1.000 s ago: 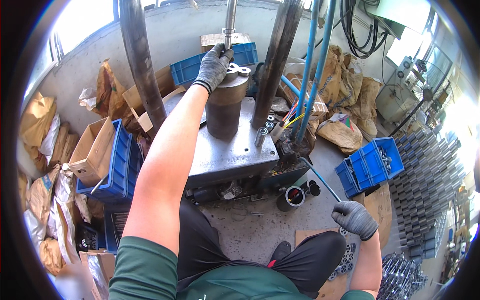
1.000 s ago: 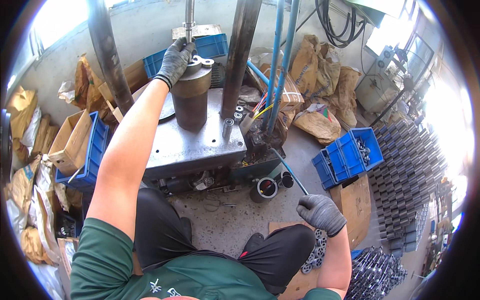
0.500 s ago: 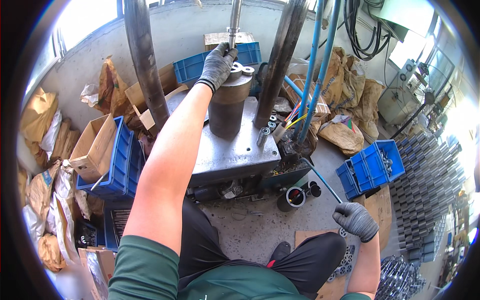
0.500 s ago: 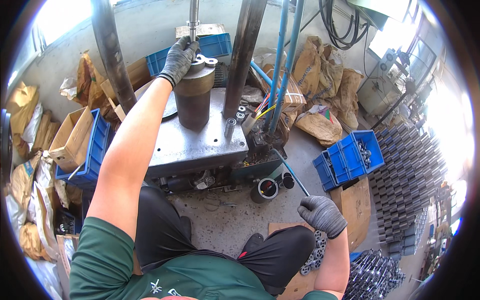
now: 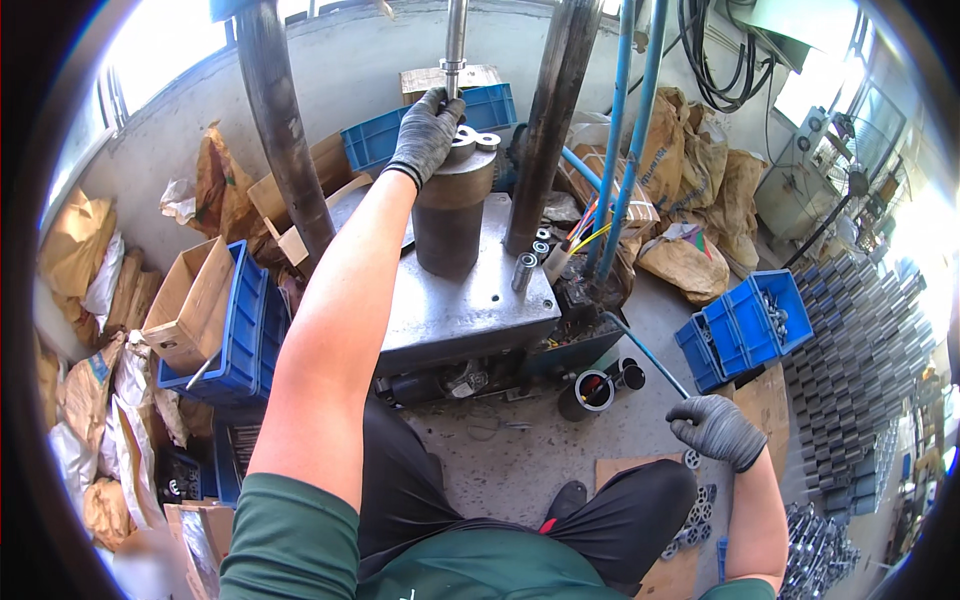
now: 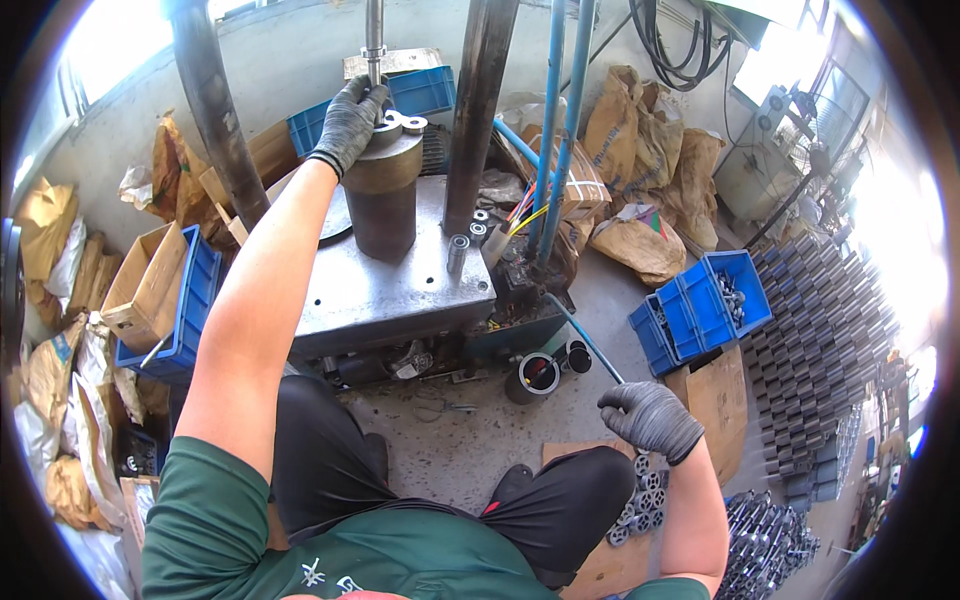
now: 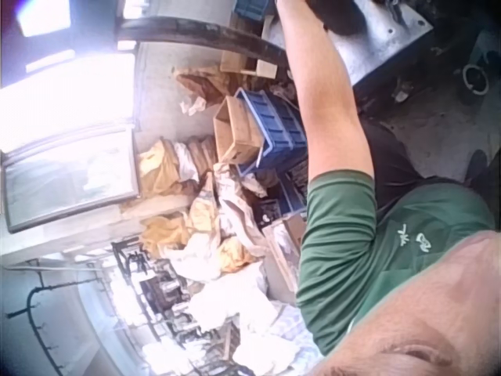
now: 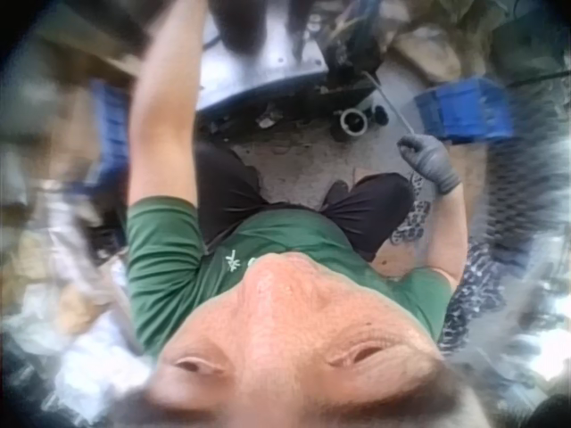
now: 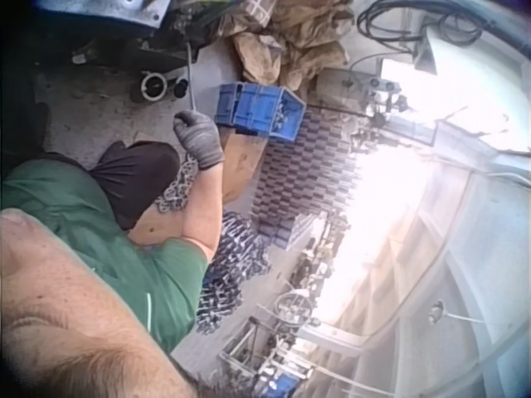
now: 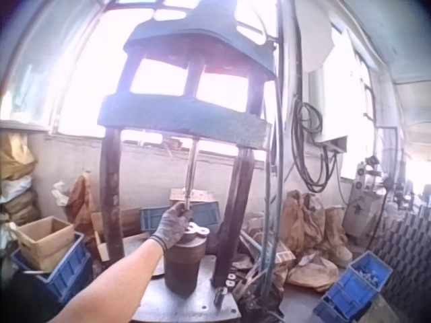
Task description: Operating a hydraulic press machine to assemble metal axles and gear components in a manufacturing setting.
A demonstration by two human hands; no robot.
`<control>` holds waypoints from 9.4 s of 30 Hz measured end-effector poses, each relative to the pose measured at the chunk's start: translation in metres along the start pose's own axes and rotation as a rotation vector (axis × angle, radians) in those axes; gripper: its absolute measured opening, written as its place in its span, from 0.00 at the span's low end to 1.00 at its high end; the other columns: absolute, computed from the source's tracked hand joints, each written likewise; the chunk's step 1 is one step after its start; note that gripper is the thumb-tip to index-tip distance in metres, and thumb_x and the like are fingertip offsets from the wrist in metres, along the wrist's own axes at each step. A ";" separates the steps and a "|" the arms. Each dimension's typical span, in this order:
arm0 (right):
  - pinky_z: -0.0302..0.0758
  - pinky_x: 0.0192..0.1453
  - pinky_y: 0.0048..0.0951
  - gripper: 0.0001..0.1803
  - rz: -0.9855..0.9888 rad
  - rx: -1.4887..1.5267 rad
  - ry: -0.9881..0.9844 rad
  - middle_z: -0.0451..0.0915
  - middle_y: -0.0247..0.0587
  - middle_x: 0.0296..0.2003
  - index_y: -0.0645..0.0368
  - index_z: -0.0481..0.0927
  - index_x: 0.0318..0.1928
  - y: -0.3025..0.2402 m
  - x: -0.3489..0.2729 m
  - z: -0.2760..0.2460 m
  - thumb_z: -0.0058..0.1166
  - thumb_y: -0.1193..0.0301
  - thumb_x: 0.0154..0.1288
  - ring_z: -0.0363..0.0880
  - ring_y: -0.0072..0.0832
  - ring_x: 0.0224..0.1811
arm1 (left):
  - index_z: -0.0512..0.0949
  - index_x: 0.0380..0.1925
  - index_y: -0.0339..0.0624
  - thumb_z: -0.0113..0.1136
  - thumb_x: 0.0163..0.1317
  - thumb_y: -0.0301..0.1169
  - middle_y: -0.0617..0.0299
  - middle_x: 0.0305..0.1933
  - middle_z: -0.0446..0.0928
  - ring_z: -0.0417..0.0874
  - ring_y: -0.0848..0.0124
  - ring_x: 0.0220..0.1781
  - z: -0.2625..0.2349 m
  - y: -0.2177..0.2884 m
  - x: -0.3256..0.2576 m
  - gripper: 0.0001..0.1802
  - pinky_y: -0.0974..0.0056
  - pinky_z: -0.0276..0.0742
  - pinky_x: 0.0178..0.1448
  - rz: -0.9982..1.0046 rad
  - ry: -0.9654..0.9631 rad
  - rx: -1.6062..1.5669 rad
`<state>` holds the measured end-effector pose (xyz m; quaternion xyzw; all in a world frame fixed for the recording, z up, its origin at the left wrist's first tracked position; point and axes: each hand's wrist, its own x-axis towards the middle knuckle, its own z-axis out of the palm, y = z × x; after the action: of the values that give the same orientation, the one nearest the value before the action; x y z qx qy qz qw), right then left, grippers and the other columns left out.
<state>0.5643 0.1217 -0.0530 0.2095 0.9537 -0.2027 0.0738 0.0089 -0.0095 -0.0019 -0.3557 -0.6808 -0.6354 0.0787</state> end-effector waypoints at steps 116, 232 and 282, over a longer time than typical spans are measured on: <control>0.84 0.52 0.41 0.14 -0.123 -0.007 0.142 0.88 0.51 0.42 0.58 0.87 0.50 0.012 0.005 -0.011 0.59 0.74 0.65 0.87 0.48 0.45 | 0.84 0.43 0.37 0.57 0.70 0.26 0.60 0.34 0.84 0.83 0.71 0.36 -0.007 -0.026 0.013 0.09 0.67 0.80 0.45 -0.086 -0.091 -0.373; 0.81 0.61 0.48 0.16 -0.292 0.111 0.974 0.85 0.47 0.51 0.49 0.88 0.53 -0.222 0.413 -0.030 0.55 0.64 0.70 0.82 0.50 0.55 | 0.80 0.56 0.42 0.63 0.75 0.37 0.59 0.33 0.83 0.82 0.70 0.33 0.009 -0.023 0.014 0.15 0.61 0.78 0.41 -0.015 -0.007 -0.093; 0.78 0.48 0.48 0.09 -0.210 -0.412 0.512 0.80 0.47 0.34 0.58 0.82 0.35 0.002 0.026 -0.050 0.65 0.67 0.58 0.80 0.48 0.43 | 0.73 0.41 0.38 0.54 0.79 0.34 0.63 0.26 0.76 0.79 0.73 0.25 0.014 0.041 0.035 0.10 0.63 0.80 0.30 -0.037 0.239 -0.178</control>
<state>0.5392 0.1532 -0.0140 0.1349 0.9786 0.0467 -0.1483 0.0118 0.0139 0.0479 -0.2703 -0.6140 -0.7325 0.1155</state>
